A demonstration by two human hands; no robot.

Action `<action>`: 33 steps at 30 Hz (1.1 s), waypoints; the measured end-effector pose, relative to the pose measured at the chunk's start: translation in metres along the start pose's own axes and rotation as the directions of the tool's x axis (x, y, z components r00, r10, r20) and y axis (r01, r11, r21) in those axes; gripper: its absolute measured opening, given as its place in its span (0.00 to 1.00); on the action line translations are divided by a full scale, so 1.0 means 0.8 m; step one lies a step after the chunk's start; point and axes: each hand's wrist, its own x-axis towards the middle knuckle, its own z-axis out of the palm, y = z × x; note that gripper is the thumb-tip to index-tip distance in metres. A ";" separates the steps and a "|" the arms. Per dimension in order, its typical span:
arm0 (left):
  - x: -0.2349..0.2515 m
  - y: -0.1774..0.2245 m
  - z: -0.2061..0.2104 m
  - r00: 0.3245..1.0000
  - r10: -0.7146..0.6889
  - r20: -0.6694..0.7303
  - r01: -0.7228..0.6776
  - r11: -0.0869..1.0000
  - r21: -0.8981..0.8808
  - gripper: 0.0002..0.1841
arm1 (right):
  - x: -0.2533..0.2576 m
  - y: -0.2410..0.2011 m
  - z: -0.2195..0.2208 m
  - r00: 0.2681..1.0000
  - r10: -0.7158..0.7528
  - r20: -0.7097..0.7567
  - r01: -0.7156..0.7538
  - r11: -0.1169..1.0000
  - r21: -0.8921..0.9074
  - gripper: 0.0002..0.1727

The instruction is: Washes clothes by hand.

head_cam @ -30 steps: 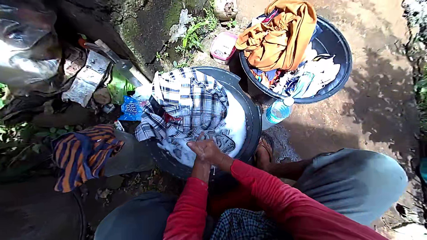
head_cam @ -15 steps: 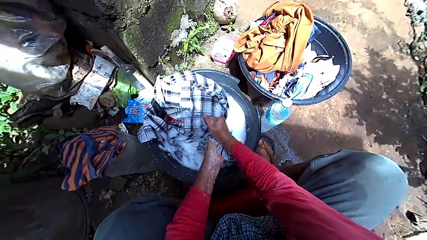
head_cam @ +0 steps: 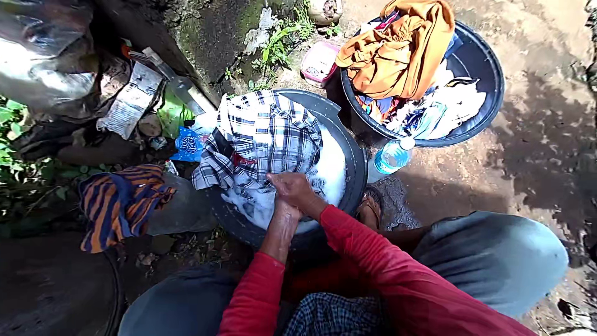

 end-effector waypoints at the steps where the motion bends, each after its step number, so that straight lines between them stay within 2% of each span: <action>1: -0.025 0.028 0.001 0.983 0.090 0.163 -0.096 0.995 0.032 0.24 | 0.039 0.022 -0.028 0.987 0.158 -0.044 -0.159 0.987 -0.032 0.30; 2: -0.048 0.058 -0.005 0.918 0.204 0.341 -0.230 0.973 0.037 0.25 | 0.074 0.038 -0.057 0.953 0.286 -0.104 -0.291 0.956 -0.044 0.33; 3: -0.067 0.090 -0.009 0.805 0.336 0.490 -0.385 0.923 -0.001 0.21 | 0.102 0.044 -0.082 0.925 0.327 -0.191 -0.338 0.941 -0.029 0.34; 5: -0.093 0.148 -0.007 0.563 0.587 0.582 -0.658 0.744 -0.114 0.11 | 0.148 0.009 -0.132 0.918 0.266 -0.295 -0.239 0.963 0.125 0.33; 6: -0.105 0.168 -0.010 0.433 0.657 0.617 -0.758 0.636 -0.145 0.12 | 0.162 -0.022 -0.153 0.933 0.186 -0.309 -0.106 0.961 0.256 0.30; 8: -0.121 0.195 -0.017 0.212 0.700 0.682 -0.899 0.413 -0.145 0.17 | 0.181 -0.067 -0.191 0.957 -0.083 -0.277 0.217 0.841 0.495 0.20; 9: -0.122 0.199 -0.020 0.156 0.683 0.713 -0.942 0.321 -0.101 0.17 | 0.183 -0.080 -0.208 0.950 -0.224 -0.218 0.308 0.783 0.539 0.15; 10: -0.119 0.200 -0.024 0.147 0.642 0.752 -0.967 0.254 -0.028 0.17 | 0.180 -0.086 -0.224 0.928 -0.358 -0.100 0.354 0.771 0.529 0.14; 11: -0.107 0.194 -0.029 0.187 0.579 0.794 -0.974 0.215 0.073 0.15 | 0.172 -0.083 -0.235 0.884 -0.461 0.077 0.375 0.799 0.469 0.15; 12: -0.089 0.183 -0.034 0.282 0.465 0.839 -0.958 0.176 0.224 0.12 | 0.160 -0.074 -0.238 0.817 -0.492 0.300 0.373 0.849 0.373 0.18; 13: -0.065 0.167 -0.037 0.432 0.300 0.850 -0.901 0.104 0.421 0.08 | 0.144 -0.058 -0.230 0.748 -0.412 0.521 0.329 0.911 0.248 0.21; 14: -0.033 0.145 -0.035 0.607 0.107 0.788 -0.794 0.021 0.608 0.03 | 0.127 -0.034 -0.209 0.653 -0.246 0.716 0.261 0.961 0.092 0.22; 15: 0.009 0.112 -0.032 0.738 -0.058 0.673 -0.675 -0.078 0.734 0.09 | 0.107 -0.003 -0.176 0.530 -0.014 0.848 0.198 0.974 -0.108 0.22; 16: 0.059 0.068 -0.035 0.819 -0.177 0.546 -0.572 -0.186 0.798 0.16 | 0.080 0.038 -0.133 0.418 0.220 0.881 0.202 0.923 -0.327 0.24; 17: 0.103 0.021 -0.043 0.862 -0.272 0.428 -0.495 -0.271 0.825 0.23 | 0.050 0.086 -0.089 0.326 0.418 0.848 0.199 0.847 -0.494 0.29; 19: 0.154 -0.058 -0.066 0.887 -0.360 0.288 -0.417 -0.359 0.835 0.29 | 0.001 0.162 -0.029 0.212 0.633 0.744 0.149 0.732 -0.665 0.36; 21: 0.156 -0.106 -0.076 0.909 -0.351 0.226 -0.355 -0.365 0.861 0.26 | -0.015 0.169 -0.011 0.117 0.757 0.642 0.069 0.639 -0.766 0.32; 23: 0.143 -0.104 -0.070 0.909 -0.363 0.206 -0.334 -0.337 0.880 0.26 | -0.012 0.165 -0.005 0.084 0.789 0.608 0.034 0.608 -0.794 0.32; 24: 0.138 -0.086 -0.062 0.895 -0.376 0.239 -0.353 -0.272 0.895 0.28 | -0.014 0.171 -0.007 0.090 0.777 0.623 0.024 0.624 -0.781 0.32; 25: 0.128 -0.057 -0.051 0.899 -0.337 0.280 -0.343 -0.140 0.929 0.31 | -0.011 0.180 -0.015 0.120 0.754 0.646 0.016 0.649 -0.760 0.30; 26: 0.113 -0.025 -0.045 0.917 -0.229 0.326 -0.313 0.093 0.945 0.33 | -0.005 0.186 -0.026 0.171 0.722 0.670 -0.043 0.685 -0.727 0.30; 27: 0.093 0.005 -0.047 0.939 -0.078 0.335 -0.286 0.362 0.887 0.32 | 0.003 0.188 -0.038 0.235 0.673 0.701 -0.131 0.737 -0.663 0.31; 28: 0.076 0.029 -0.054 0.953 0.067 0.297 -0.280 0.573 0.770 0.30 | 0.011 0.186 -0.051 0.308 0.599 0.739 -0.236 0.800 -0.551 0.31; 29: 0.063 0.048 -0.061 0.954 0.173 0.244 -0.292 0.710 0.640 0.27 | 0.018 0.179 -0.067 0.418 0.496 0.761 -0.339 0.862 -0.376 0.27; 30: 0.053 0.064 -0.067 0.949 0.237 0.209 -0.312 0.799 0.514 0.24 | 0.026 0.171 -0.085 0.545 0.357 0.758 -0.397 0.907 -0.141 0.21; 31: 0.048 0.074 -0.068 0.940 0.285 0.189 -0.338 0.856 0.391 0.19 | 0.031 0.165 -0.102 0.678 0.181 0.712 -0.392 0.909 0.143 0.15; 32: 0.046 0.078 -0.067 0.933 0.316 0.173 -0.355 0.887 0.294 0.16 | 0.035 0.153 -0.110 0.793 0.034 0.608 -0.357 0.835 0.419 0.16; 33: 0.049 0.078 -0.062 0.931 0.330 0.160 -0.361 0.900 0.246 0.18 | 0.036 0.135 -0.103 0.882 -0.055 0.467 -0.293 0.713 0.637 0.23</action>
